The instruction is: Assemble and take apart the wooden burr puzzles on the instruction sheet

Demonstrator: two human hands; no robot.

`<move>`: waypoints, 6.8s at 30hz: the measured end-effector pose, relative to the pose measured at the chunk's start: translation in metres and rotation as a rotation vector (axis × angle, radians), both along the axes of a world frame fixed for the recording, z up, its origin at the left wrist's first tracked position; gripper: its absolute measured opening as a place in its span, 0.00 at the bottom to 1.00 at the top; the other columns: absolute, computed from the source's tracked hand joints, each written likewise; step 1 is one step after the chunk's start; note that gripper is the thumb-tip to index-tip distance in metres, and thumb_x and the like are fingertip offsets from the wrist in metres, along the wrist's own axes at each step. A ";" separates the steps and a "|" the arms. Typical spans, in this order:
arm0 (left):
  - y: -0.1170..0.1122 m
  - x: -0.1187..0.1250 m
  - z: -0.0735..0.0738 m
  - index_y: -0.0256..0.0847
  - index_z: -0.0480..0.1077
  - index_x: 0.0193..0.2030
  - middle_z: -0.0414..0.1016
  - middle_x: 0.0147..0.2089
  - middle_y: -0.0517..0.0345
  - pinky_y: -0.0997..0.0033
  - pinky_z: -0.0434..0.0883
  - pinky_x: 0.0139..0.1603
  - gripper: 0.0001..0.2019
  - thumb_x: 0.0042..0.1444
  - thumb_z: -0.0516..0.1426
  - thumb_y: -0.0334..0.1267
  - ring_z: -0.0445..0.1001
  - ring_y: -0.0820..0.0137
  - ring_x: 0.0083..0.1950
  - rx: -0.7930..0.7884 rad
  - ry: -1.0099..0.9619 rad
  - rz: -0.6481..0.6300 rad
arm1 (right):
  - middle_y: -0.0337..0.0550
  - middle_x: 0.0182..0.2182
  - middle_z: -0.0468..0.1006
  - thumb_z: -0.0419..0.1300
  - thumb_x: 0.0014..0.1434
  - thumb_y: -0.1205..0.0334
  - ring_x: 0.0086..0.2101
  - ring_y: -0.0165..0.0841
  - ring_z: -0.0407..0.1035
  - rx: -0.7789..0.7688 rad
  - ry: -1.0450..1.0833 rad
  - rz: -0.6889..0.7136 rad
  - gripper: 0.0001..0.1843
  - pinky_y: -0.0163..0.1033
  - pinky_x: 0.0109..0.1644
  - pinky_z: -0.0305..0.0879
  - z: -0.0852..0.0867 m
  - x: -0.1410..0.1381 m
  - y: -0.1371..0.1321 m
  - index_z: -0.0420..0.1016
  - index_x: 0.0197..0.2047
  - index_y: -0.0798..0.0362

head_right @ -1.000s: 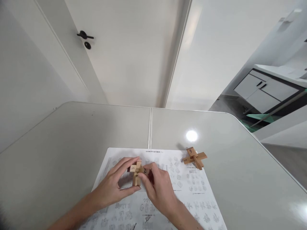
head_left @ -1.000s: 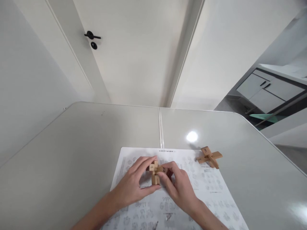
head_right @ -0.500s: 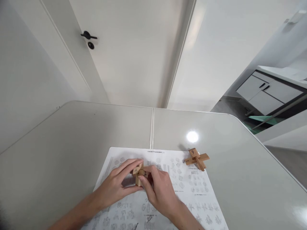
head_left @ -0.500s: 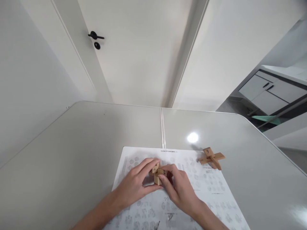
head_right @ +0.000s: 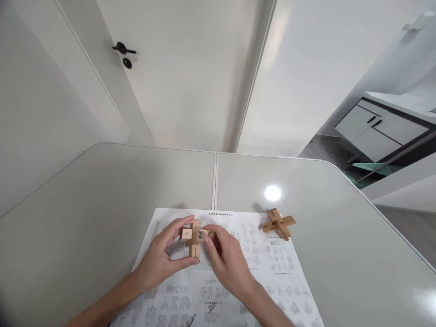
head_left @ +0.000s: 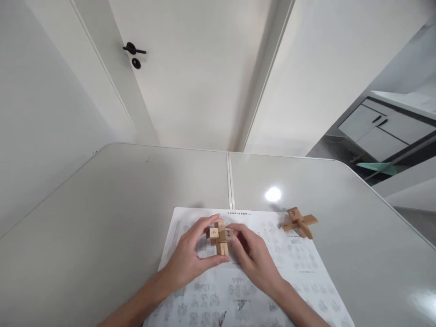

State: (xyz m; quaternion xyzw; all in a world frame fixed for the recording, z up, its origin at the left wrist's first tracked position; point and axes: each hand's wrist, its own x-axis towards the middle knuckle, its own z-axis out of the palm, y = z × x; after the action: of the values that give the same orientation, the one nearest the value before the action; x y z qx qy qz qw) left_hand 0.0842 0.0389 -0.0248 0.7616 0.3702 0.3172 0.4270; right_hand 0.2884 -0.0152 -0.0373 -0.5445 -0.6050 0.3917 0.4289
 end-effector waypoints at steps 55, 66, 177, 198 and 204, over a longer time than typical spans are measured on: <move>0.004 0.001 0.003 0.53 0.61 0.67 0.74 0.55 0.54 0.54 0.72 0.61 0.24 0.66 0.58 0.37 0.74 0.64 0.53 0.001 0.097 -0.041 | 0.34 0.26 0.68 0.62 0.69 0.53 0.19 0.23 0.56 -0.267 1.295 -0.646 0.12 0.26 0.16 0.58 0.010 0.024 0.023 0.72 0.37 0.52; 0.004 0.005 0.002 0.51 0.66 0.63 0.77 0.52 0.56 0.61 0.73 0.57 0.17 0.69 0.56 0.37 0.76 0.67 0.50 0.020 0.093 -0.040 | 0.33 0.24 0.66 0.63 0.67 0.46 0.19 0.24 0.56 -0.255 0.929 -0.336 0.19 0.30 0.20 0.54 0.011 0.009 0.016 0.70 0.33 0.51; 0.009 0.007 0.006 0.46 0.78 0.45 0.82 0.38 0.60 0.73 0.71 0.38 0.10 0.71 0.54 0.41 0.79 0.70 0.39 -0.117 0.114 -0.055 | 0.35 0.20 0.72 0.50 0.76 0.47 0.21 0.30 0.63 -0.140 0.120 -0.001 0.20 0.34 0.27 0.58 -0.002 -0.006 0.004 0.69 0.35 0.49; 0.008 0.008 0.008 0.46 0.78 0.45 0.82 0.38 0.60 0.73 0.71 0.37 0.10 0.71 0.54 0.40 0.79 0.70 0.38 -0.122 0.116 -0.052 | 0.31 0.17 0.68 0.53 0.74 0.44 0.19 0.27 0.60 -0.135 0.305 -0.083 0.20 0.33 0.25 0.57 -0.002 -0.005 0.006 0.67 0.35 0.50; 0.009 0.008 0.010 0.46 0.78 0.44 0.82 0.37 0.58 0.72 0.70 0.37 0.11 0.71 0.54 0.43 0.79 0.68 0.38 -0.135 0.129 -0.036 | 0.26 0.17 0.60 0.58 0.70 0.40 0.15 0.23 0.52 -0.152 0.444 -0.245 0.23 0.31 0.20 0.49 0.005 0.001 0.009 0.66 0.33 0.50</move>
State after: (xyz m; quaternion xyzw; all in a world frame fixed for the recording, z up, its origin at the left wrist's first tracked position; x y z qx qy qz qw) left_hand 0.0921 0.0476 -0.0143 0.7565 0.4036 0.2340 0.4583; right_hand 0.2892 -0.0065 -0.0321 -0.5451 -0.3943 0.4912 0.5533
